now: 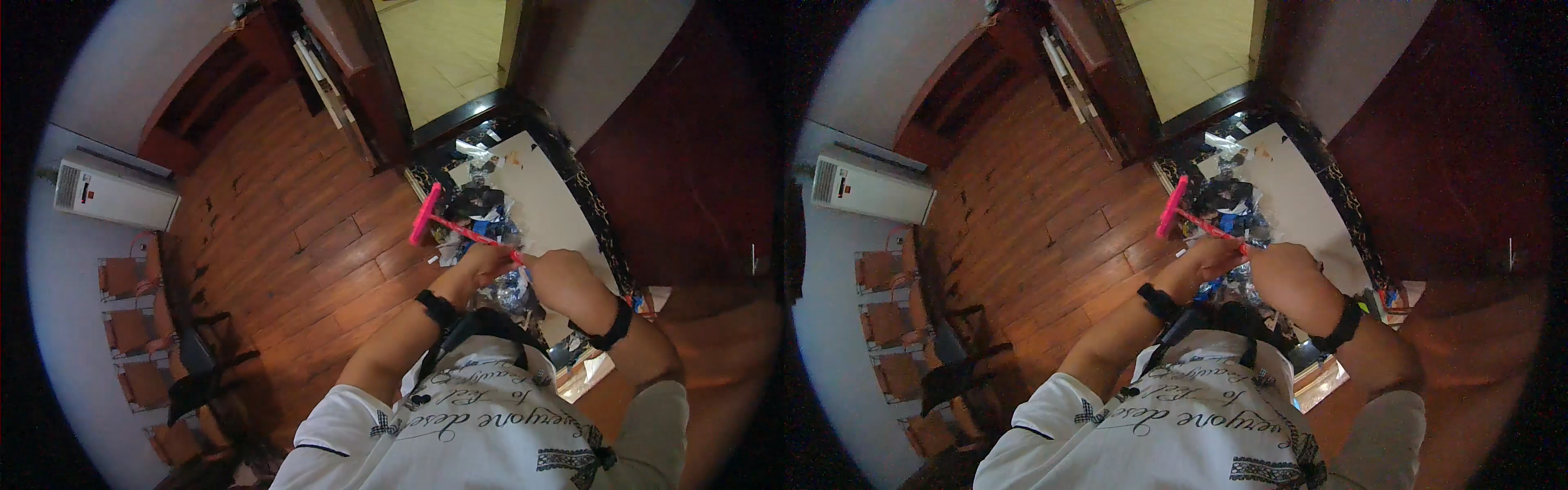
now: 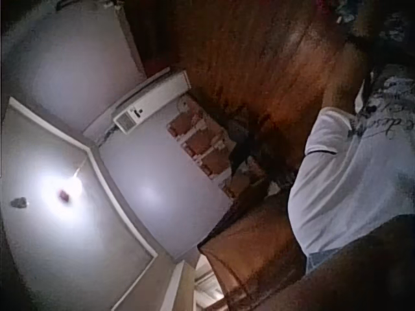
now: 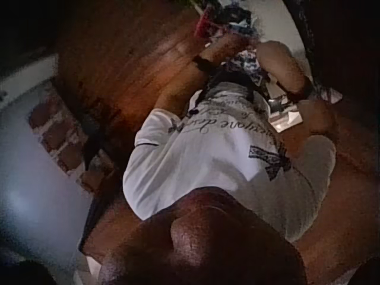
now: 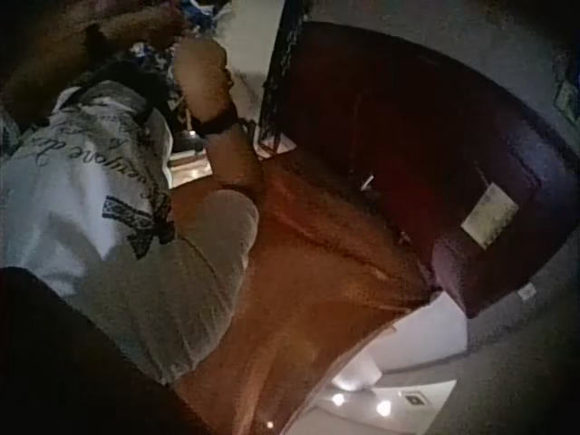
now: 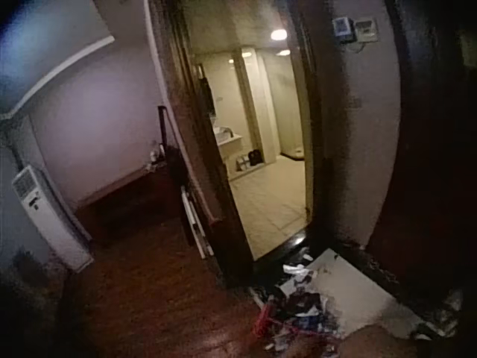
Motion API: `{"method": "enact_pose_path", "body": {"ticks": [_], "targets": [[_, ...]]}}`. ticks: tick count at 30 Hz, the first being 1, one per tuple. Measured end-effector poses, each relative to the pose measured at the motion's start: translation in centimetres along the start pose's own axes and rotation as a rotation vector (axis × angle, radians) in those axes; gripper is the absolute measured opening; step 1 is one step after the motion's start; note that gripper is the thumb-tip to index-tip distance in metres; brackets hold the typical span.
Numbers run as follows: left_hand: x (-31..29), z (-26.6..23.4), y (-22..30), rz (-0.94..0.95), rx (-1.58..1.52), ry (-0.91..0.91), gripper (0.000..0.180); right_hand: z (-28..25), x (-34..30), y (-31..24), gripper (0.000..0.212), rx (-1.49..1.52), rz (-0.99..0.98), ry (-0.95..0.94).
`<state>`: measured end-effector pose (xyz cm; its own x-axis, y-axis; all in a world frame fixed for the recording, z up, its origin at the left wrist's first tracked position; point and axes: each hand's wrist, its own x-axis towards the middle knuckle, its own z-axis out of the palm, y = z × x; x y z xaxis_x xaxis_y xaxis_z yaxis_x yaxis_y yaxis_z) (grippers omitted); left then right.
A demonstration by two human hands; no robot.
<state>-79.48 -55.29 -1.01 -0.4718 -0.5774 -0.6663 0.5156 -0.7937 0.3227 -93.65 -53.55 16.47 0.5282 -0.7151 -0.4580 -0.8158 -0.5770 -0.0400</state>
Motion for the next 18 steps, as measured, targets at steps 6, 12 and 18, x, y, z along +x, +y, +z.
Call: {"method": "enact_pose_path", "body": {"ticks": [6,12,18], "targets": [[-0.1,-5.1,0.4,0.023,0.034,0.139,0.014,2.6,3.4,-2.2,0.039,0.123,-0.049,0.022],[0.7,-8.9,-0.4,-0.063,0.039,0.241,0.018,9.9,7.4,-4.2,0.03,0.191,-0.074,0.02],[1.8,-11.6,-5.1,0.245,0.59,0.061,0.021,11.5,5.1,-4.1,0.023,0.305,-0.038,0.058]]}}
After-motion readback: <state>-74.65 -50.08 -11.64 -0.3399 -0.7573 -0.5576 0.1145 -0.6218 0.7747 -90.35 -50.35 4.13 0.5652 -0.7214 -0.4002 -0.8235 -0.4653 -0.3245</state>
